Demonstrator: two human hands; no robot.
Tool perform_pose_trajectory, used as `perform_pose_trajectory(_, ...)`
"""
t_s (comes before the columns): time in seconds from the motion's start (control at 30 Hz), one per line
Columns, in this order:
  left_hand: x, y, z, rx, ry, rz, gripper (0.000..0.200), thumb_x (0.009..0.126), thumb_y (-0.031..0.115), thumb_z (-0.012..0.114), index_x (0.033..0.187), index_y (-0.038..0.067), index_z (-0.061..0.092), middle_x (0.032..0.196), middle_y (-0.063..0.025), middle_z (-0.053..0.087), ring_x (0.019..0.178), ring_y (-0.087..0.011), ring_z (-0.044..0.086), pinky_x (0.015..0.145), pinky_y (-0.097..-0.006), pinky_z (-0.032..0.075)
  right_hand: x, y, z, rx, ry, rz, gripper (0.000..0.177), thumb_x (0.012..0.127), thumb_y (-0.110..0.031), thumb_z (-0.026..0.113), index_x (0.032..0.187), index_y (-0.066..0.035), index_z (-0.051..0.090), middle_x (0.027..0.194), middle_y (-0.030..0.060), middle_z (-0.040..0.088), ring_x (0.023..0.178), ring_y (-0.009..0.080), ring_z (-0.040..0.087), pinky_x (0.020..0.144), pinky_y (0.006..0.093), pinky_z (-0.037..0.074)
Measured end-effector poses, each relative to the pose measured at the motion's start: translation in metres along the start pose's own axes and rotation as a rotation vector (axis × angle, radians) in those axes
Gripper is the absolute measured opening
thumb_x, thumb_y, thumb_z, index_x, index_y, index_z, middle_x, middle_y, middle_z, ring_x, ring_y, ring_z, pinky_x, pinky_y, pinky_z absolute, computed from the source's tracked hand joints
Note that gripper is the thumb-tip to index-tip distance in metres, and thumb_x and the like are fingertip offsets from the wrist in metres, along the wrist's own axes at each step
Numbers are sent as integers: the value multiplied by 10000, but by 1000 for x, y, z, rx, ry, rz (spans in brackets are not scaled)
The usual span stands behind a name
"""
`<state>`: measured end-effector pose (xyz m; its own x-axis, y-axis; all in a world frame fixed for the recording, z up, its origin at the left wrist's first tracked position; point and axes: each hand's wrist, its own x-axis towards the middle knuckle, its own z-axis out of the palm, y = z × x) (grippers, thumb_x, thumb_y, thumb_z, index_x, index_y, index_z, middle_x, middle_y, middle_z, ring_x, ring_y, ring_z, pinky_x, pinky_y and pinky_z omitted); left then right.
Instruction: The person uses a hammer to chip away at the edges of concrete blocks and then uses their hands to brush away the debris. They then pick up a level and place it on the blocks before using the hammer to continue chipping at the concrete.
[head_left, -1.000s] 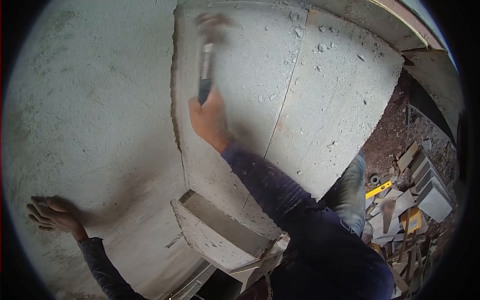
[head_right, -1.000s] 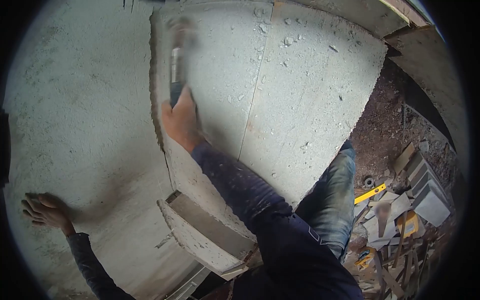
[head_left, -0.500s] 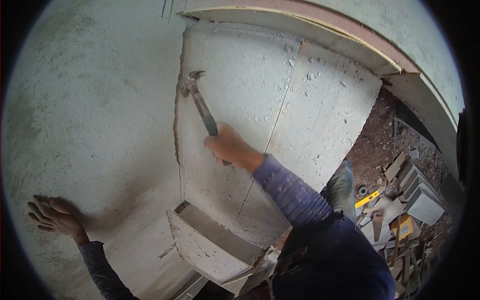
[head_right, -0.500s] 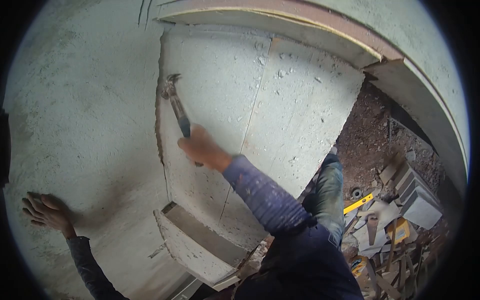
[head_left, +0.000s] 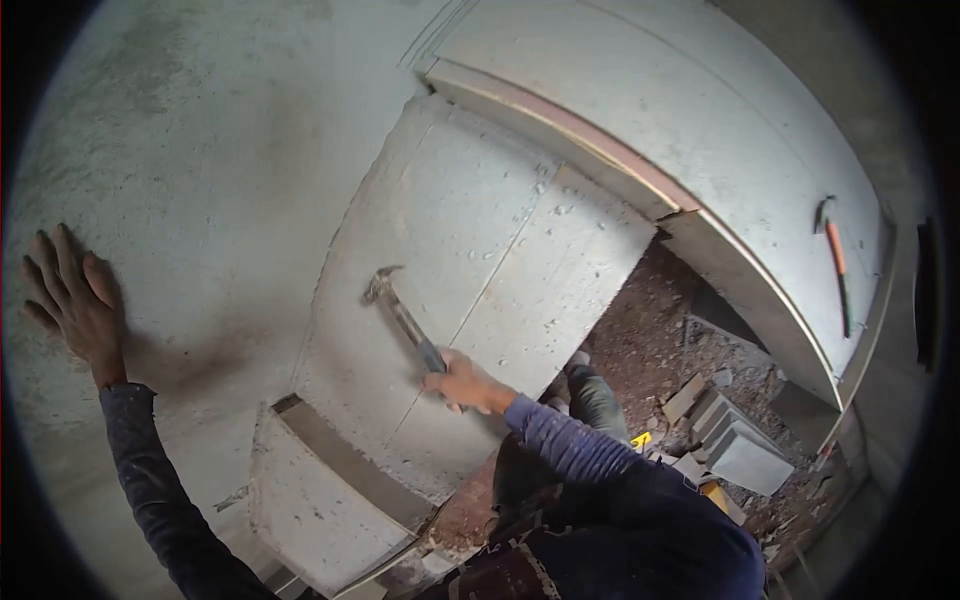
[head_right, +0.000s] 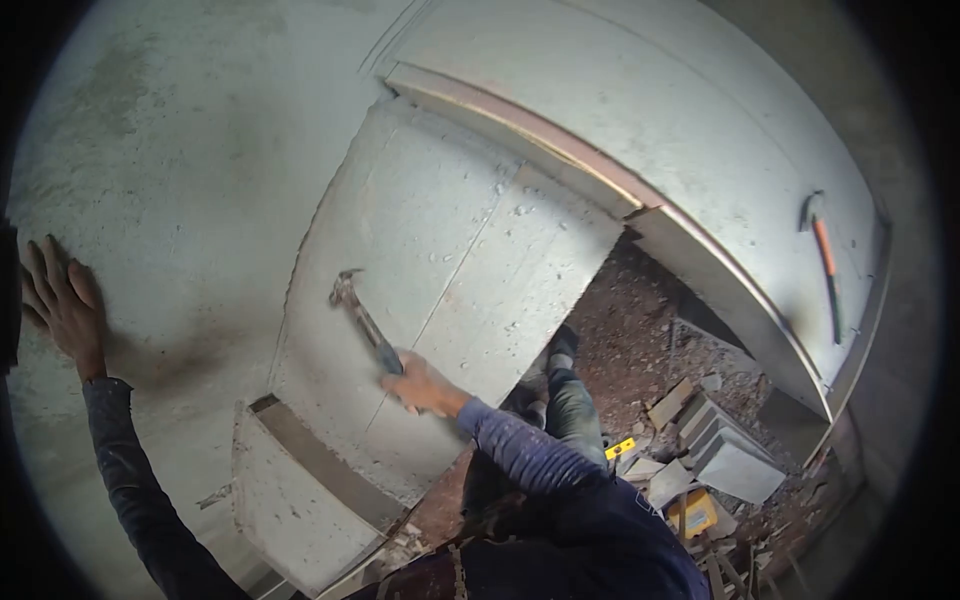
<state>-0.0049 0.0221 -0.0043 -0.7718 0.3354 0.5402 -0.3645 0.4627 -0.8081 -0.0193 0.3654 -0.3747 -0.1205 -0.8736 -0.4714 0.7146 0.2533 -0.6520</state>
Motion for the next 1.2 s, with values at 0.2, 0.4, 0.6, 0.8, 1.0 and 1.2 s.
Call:
perform_pose_trajectory(0.2, 40, 35, -50, 723, -968, -149, 539, 1065, 506, 263, 1573, 328, 276, 1593, 33, 362, 1473, -244, 314, 1204, -532, 147, -102, 32, -59, -544, 335, -326, 319, 865, -241, 701, 1033, 4, 586, 658, 89, 508, 603, 225, 571, 608, 391, 472)
perform_pose_trajectory(0.4, 0, 26, 0, -223, 206, -169, 533, 1044, 415, 455, 1552, 309, 334, 1640, 62, 261, 1530, -222, 180, 1213, -572, 148, -249, -28, -93, -889, 770, -455, 386, 874, -311, 714, 1037, 14, 584, 778, 212, 589, 686, 309, 592, 669, 423, 474)
perform_pose_trajectory(0.6, -84, 206, -79, -885, -265, -629, 393, 983, 229, 601, 1329, 50, 556, 1432, -209, 504, 1370, -379, 433, 1136, -490, 336, -355, -48, -133, -1179, 1231, -377, 353, 819, -250, 750, 1061, -30, 616, 827, 220, 664, 800, 411, 669, 717, 462, 511)
perform_pose_trajectory(0.8, -152, 396, -242, -1304, -611, -996, 282, 888, 117, 636, 1133, -23, 628, 1255, -235, 583, 1313, -440, 451, 1096, -506, 370, -389, -105, -220, -1434, 1436, -306, 325, 802, -186, 787, 1045, -43, 624, 775, 186, 666, 726, 379, 665, 659, 446, 494)
perform_pose_trajectory(1.0, -183, 448, -343, -994, -733, -1359, 301, 876, 97, 632, 1151, -20, 599, 1317, -228, 528, 1340, -451, 411, 1100, -531, 355, -385, -155, -317, -1473, 1407, -157, 347, 836, -224, 770, 1082, -19, 636, 915, 195, 690, 858, 390, 674, 768, 476, 516)
perform_pose_trajectory(1.2, -207, 434, -390, -666, -810, -1564, 334, 908, 153, 607, 1186, -32, 586, 1325, -240, 528, 1333, -452, 428, 1087, -528, 369, -279, -214, -272, -1614, 1137, -742, 476, 905, -230, 687, 1289, 11, 541, 1253, 238, 560, 1167, 405, 553, 1006, 466, 445)
